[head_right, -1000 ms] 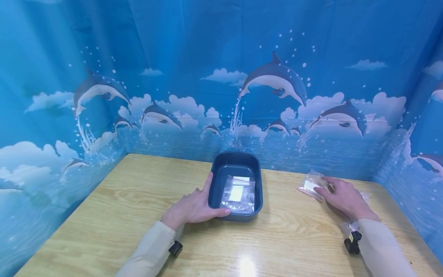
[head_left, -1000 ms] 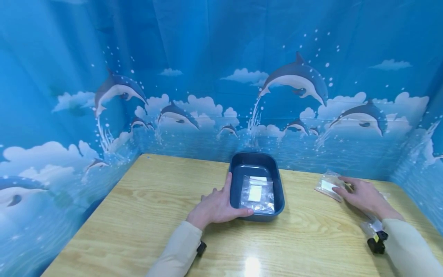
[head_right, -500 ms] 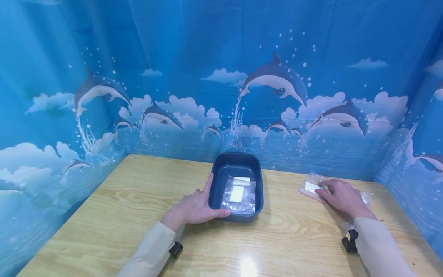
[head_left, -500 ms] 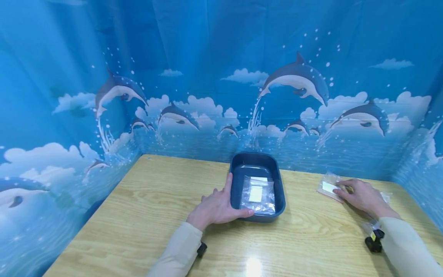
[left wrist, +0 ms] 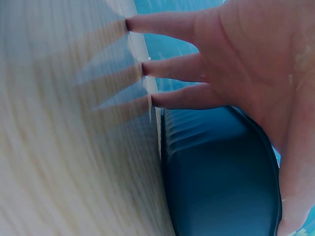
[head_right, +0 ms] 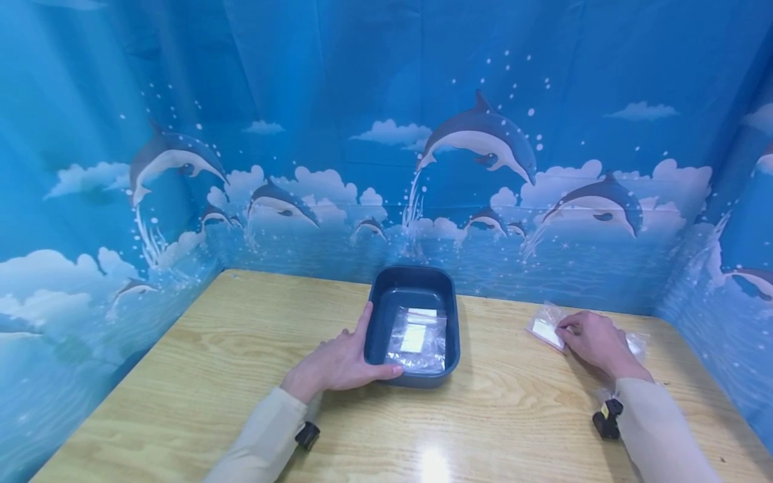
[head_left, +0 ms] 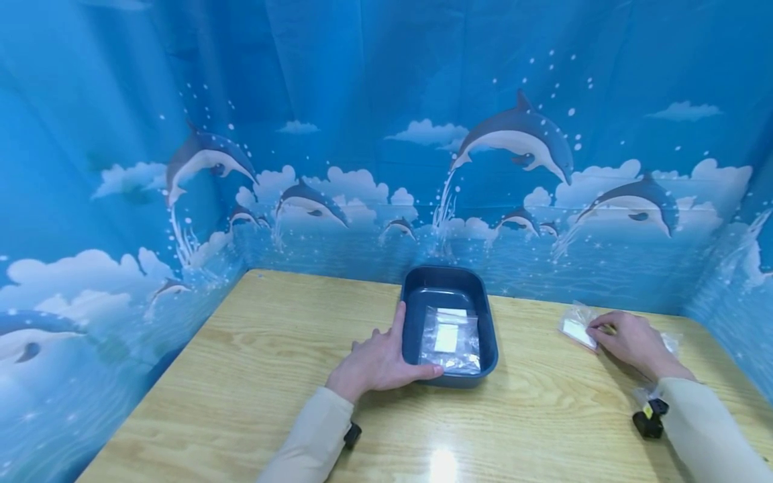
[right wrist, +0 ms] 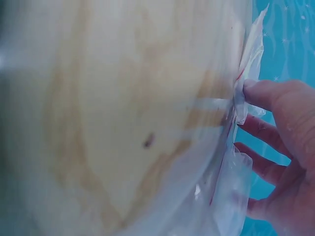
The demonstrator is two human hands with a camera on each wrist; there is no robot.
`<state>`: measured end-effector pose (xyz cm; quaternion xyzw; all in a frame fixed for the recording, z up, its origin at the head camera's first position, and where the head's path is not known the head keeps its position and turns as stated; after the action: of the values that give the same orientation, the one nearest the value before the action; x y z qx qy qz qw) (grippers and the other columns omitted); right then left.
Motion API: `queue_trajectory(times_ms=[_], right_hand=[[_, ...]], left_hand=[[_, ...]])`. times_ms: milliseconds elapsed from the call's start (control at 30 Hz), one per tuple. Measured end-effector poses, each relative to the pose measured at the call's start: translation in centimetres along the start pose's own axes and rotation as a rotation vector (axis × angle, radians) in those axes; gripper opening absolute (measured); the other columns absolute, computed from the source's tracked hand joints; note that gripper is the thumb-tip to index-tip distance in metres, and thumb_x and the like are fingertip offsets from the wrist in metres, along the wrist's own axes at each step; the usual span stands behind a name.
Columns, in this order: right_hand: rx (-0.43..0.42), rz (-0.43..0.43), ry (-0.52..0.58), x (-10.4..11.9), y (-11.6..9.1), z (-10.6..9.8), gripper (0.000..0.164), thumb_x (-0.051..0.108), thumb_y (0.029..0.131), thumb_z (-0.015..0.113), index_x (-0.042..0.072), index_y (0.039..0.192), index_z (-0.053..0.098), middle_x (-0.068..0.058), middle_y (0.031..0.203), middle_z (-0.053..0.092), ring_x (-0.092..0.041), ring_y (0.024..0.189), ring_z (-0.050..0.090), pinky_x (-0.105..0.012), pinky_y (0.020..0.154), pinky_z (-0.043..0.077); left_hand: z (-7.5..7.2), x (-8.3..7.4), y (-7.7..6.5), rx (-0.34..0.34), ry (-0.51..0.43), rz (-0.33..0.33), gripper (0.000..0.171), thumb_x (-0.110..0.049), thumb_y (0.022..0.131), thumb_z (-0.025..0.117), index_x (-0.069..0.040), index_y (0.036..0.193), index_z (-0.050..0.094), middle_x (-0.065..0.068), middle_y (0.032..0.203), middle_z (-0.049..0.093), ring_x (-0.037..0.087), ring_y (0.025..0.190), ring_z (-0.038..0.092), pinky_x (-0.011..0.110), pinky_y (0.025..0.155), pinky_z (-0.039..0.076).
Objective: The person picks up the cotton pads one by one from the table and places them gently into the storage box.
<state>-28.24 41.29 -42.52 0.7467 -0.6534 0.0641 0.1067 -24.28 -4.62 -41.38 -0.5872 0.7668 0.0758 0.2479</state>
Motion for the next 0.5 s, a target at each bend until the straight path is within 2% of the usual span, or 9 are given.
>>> queue_trajectory(times_ms=[267,500], right_hand=[[0.007,-0.027,-0.002,0.6,-0.2,0.0,0.024,0.019,0.096,0.066,0.000,0.107,0.076,-0.032,0.114,0.069,-0.038,0.088,0.068,-0.048,0.063,0.053],[-0.040,-0.056,0.001,1.1,-0.9,-0.3,0.027,0.022,0.098,0.066,0.001,0.110,0.076,-0.033,0.115,0.070,-0.046,0.093,0.069,-0.058,0.074,0.055]], left_hand=[[0.1,0.1,0.0,0.004,-0.008,0.003,0.133,-0.091,0.074,0.058,-0.023,0.166,-0.009,0.019,0.161,0.042,0.053,0.146,0.039,0.078,0.112,0.029],[0.1,0.0,0.0,0.008,-0.007,-0.004,0.134,-0.092,0.072,0.058,-0.023,0.166,-0.010,0.019,0.161,0.041,0.052,0.147,0.038,0.078,0.114,0.027]])
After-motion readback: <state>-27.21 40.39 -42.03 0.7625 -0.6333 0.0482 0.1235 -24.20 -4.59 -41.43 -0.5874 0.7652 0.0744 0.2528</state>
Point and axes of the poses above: each hand's wrist, its own y-axis towards the middle knuckle, its own z-axis out of the palm, x = y × z, the point moved 3 cm from there along y, towards the middle knuckle
